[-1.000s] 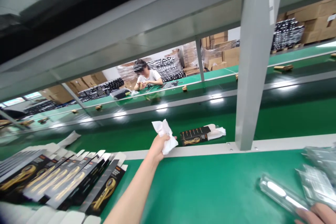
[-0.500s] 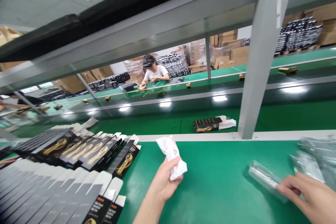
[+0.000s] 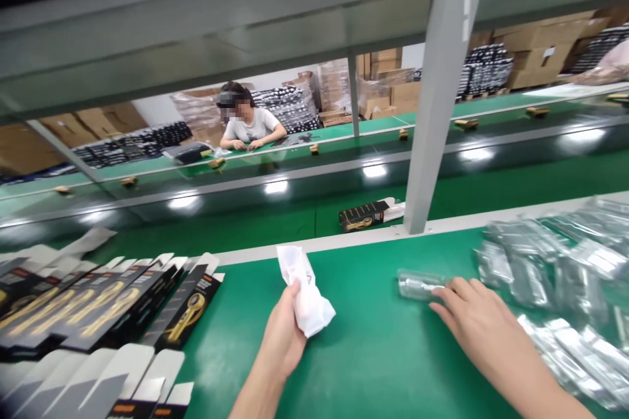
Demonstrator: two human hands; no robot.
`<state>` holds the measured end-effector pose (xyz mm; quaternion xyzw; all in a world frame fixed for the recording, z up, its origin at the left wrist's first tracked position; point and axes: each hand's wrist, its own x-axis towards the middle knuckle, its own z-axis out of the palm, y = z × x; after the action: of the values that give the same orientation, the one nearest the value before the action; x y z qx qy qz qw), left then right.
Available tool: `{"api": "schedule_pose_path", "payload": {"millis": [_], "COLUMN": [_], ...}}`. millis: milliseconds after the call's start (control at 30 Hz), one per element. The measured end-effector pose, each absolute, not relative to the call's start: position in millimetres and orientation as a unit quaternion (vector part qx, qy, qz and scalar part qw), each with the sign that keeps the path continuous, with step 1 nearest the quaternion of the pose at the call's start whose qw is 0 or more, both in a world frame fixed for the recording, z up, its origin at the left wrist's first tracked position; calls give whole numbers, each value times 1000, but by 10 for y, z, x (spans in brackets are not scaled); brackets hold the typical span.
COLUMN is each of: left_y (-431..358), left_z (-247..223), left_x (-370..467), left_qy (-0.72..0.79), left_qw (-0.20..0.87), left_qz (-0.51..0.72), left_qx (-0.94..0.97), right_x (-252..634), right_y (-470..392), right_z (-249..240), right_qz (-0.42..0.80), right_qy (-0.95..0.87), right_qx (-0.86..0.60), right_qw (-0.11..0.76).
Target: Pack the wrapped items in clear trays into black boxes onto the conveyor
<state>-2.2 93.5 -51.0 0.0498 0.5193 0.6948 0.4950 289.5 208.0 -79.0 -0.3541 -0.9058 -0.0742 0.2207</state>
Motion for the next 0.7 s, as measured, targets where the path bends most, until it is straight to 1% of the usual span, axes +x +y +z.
{"api": "schedule_pose_path", "payload": {"millis": [100,167,367,500,633,700], "left_y": [894,873,848,851,845,841], "left_z": [-479,-447,-375,-389,-418,-441], "left_x": [-28,-24,-14,-5,39,68], "left_qy": [507,494,470,498,525,523], "left_qw": [504,514,524,511,488,487], "left_qz": [696,697,702,691,688,689], "left_qx": [68,79,108,115,115,122], "right_x": [2892,2868,2804,2823,2852,2844], "right_y": [2041,2035,2079,2123,2175,2200], "right_z": [-750,-715,-726,-743,-606,-503], "right_qz": [-109,-99,-1,87,178,194], "right_qy": [-923,-926,-924,-911,-884,-868], "right_qx": [-349,-349,-361,-383,-416,-436], "right_qw": [124,107,127,127,117,136]}}
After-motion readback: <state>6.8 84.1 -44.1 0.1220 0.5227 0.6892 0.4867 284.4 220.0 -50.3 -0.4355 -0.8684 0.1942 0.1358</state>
